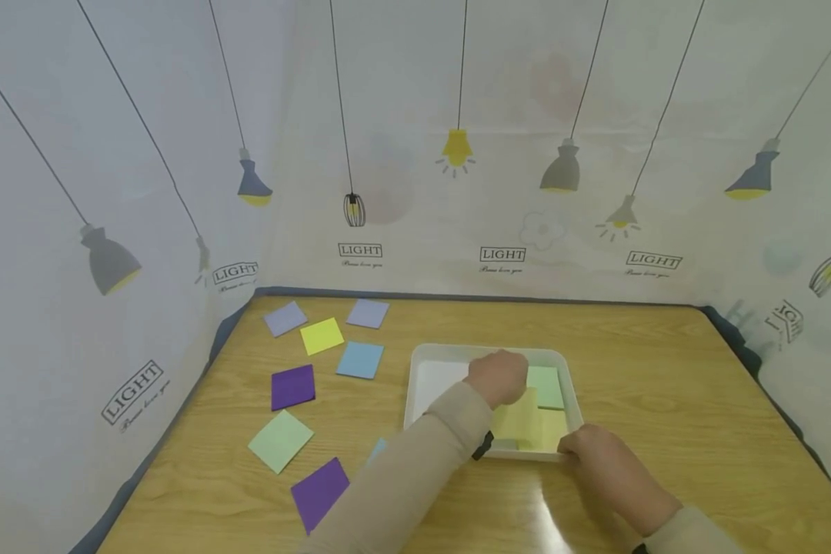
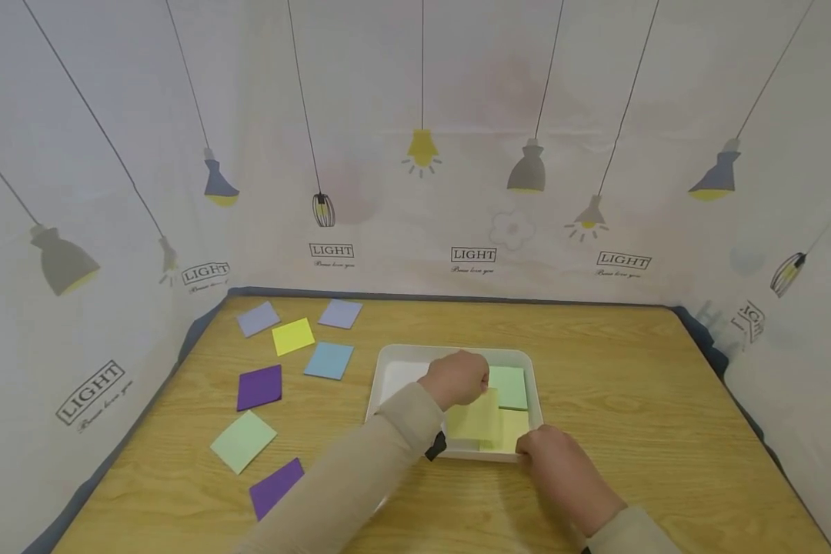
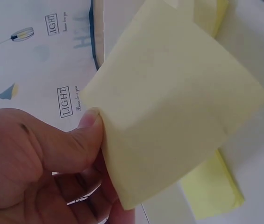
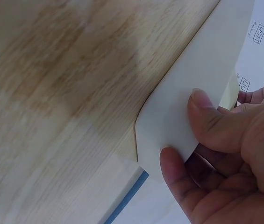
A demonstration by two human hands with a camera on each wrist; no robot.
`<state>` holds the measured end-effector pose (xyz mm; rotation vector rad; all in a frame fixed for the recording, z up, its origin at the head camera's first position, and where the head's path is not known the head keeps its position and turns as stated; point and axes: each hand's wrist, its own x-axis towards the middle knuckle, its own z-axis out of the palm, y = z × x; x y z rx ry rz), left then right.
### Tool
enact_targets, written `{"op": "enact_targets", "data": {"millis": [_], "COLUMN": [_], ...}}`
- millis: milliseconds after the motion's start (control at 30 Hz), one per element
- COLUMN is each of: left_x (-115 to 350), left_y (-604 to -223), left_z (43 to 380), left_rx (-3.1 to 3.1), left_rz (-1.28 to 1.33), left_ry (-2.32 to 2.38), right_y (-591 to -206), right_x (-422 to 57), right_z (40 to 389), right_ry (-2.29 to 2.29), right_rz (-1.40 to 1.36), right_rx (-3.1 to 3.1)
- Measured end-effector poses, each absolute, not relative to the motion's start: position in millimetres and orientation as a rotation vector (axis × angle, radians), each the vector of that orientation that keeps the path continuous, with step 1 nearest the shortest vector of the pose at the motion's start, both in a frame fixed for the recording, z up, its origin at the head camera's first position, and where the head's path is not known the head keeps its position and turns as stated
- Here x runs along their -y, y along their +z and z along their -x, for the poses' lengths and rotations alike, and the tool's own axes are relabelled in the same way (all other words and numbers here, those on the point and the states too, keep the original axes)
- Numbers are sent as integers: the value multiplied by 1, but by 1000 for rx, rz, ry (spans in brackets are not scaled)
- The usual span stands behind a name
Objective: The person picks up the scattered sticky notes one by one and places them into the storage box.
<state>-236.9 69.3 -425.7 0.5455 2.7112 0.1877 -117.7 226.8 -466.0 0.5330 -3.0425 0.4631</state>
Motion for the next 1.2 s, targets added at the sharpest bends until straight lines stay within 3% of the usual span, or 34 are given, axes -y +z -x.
{"op": "enact_targets", "data": {"millis": [1200], "left_x": [-116], "left_y": [-449], "left_z": [218], "left_rx": [-2794], "left_rz": [-487], "left_ry": [149], "right_y": [-471], "right_x": [-229], "right_z": [119], "right_ry": [482], "right_rz": [-615], "right_rx": [2961]}}
